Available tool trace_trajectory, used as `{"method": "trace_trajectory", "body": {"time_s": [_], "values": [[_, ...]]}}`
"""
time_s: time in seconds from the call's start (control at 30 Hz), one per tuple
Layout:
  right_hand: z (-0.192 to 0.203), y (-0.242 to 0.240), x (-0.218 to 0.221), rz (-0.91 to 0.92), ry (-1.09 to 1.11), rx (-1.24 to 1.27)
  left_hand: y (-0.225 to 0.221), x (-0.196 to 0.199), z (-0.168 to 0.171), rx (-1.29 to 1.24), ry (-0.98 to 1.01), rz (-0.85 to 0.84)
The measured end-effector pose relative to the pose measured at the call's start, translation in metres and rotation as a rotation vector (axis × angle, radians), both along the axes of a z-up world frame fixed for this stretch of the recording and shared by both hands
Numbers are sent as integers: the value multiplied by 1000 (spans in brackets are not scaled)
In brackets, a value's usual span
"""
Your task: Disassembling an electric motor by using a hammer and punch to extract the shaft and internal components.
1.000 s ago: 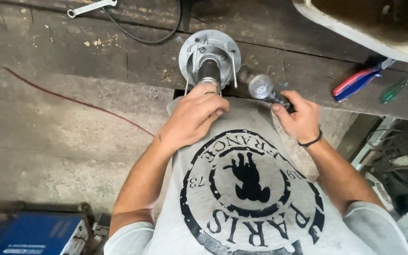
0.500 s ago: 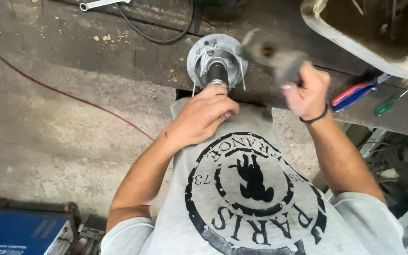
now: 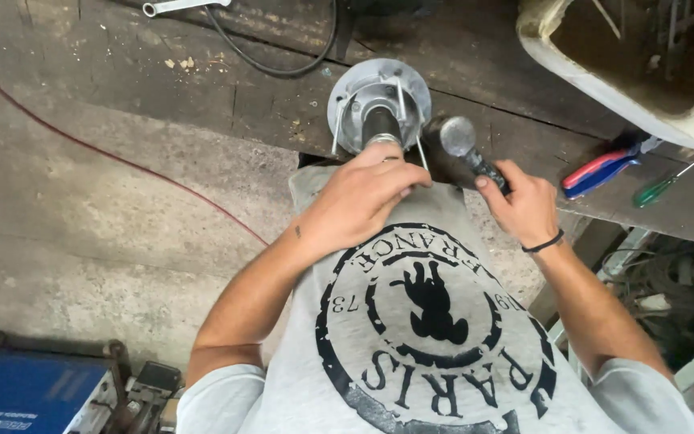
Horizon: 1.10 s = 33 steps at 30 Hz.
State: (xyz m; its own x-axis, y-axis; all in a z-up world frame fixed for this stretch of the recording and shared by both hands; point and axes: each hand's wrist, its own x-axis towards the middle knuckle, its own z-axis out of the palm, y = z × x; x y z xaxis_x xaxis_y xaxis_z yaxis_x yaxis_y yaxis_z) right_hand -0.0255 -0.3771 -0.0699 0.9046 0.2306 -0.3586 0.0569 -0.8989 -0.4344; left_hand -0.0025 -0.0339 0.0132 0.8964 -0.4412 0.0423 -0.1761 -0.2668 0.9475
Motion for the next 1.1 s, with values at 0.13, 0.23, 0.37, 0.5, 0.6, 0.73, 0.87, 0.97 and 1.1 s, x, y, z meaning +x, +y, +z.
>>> {"method": "trace_trajectory", "body": {"time_s": [0.13, 0.23, 0.37, 0.5, 0.6, 0.73, 0.87, 0.97, 1.1], "values": [[3, 6, -23, -44, 103, -10, -11, -6, -10, 82, -48, 11], [1, 0, -34, -97, 97, 58, -9, -9, -8, 51, -82, 83], [-6, -19, -30, -160, 35, 114, -11, -12, -30, -22, -83, 179], [14, -24, -5, -173, -82, 156, -6, -6, -58, -106, -196, 338], [28, -22, 5, -180, -142, 295, 2, 4, -50, -156, -203, 404], [49, -14, 8, -164, -217, 472, 11, 13, -29, -220, -63, 432], [41, -22, -9, -205, -307, 598, 9, 15, -26, -244, -34, 435], [27, -3, -12, -363, -356, 1006, 7, 15, -28, -234, -30, 430], [10, 22, 15, -55, -208, 270, 11, 14, -28, -226, -48, 390]]}}
